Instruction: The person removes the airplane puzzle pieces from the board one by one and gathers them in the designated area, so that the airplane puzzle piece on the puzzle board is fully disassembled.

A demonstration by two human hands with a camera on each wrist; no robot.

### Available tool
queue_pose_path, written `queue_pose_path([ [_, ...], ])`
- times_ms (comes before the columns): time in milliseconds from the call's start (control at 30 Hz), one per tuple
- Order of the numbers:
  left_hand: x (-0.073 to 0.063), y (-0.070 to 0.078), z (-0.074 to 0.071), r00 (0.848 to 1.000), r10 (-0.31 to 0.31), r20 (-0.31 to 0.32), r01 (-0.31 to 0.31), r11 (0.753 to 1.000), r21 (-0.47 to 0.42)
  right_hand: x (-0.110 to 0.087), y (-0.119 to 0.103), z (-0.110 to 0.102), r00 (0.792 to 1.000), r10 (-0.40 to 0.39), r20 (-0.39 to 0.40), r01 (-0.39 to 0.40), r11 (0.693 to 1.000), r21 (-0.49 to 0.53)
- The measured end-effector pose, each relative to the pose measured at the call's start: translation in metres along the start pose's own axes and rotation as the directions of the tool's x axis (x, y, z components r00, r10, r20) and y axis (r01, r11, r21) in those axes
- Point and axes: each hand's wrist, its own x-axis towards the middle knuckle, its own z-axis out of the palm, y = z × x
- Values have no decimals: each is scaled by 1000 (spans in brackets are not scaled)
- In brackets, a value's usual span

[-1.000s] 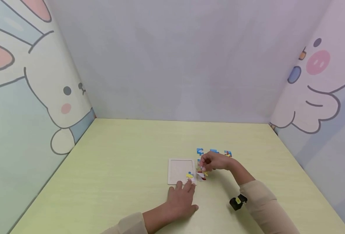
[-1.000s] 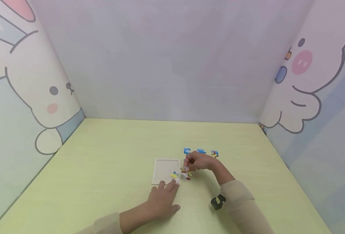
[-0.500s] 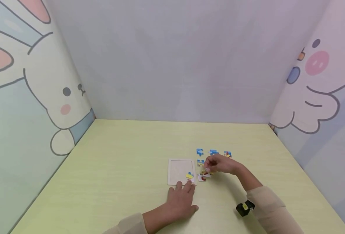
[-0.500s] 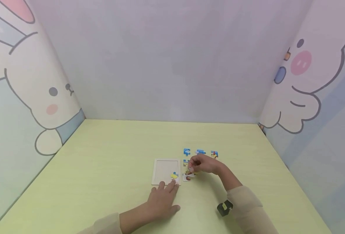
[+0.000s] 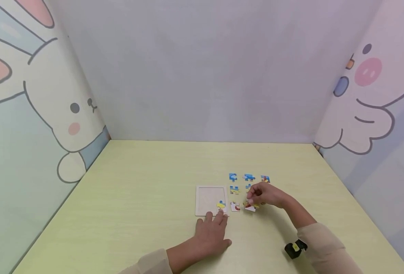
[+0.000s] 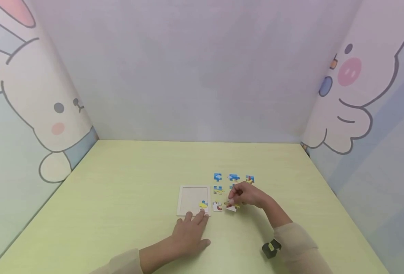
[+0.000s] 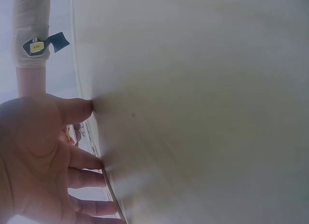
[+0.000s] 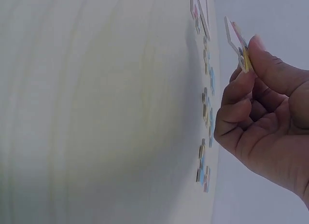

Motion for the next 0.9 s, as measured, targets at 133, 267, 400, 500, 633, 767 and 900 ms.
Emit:
queue_pose_path([
  [133, -1, 0, 0, 1000, 0, -2, 0, 1000, -5, -4, 2, -1, 999, 26, -22, -26, 1000, -12],
  [267, -1, 0, 0, 1000, 1, -5, -1, 1000, -10, -6, 4, 1, 999, 30, -20, -31, 999, -24],
  [400, -1, 0, -1, 1000, 1, 1, -1, 1000, -15, -5, 8, 3, 999, 17, -31, -18, 999, -32],
  [500, -1, 0, -1, 1000, 1, 3, -1, 1000, -20, -4, 10, 6, 998, 13, -59, -16, 998, -53],
  [633, -1, 0, -2, 1000, 4, -1, -4, 1000, -20, -3, 12, 10, 994, 18, -103, -27, 995, -91],
  [767, -2, 0, -2, 1000, 6, -6, -6, 1000, -17, -2, 13, 13, 991, 21, -135, -39, 990, -136],
  [900, -2, 0, -1, 1000, 7, -8, -7, 1000, -14, -1, 14, 16, 987, 26, -158, -53, 984, -170],
])
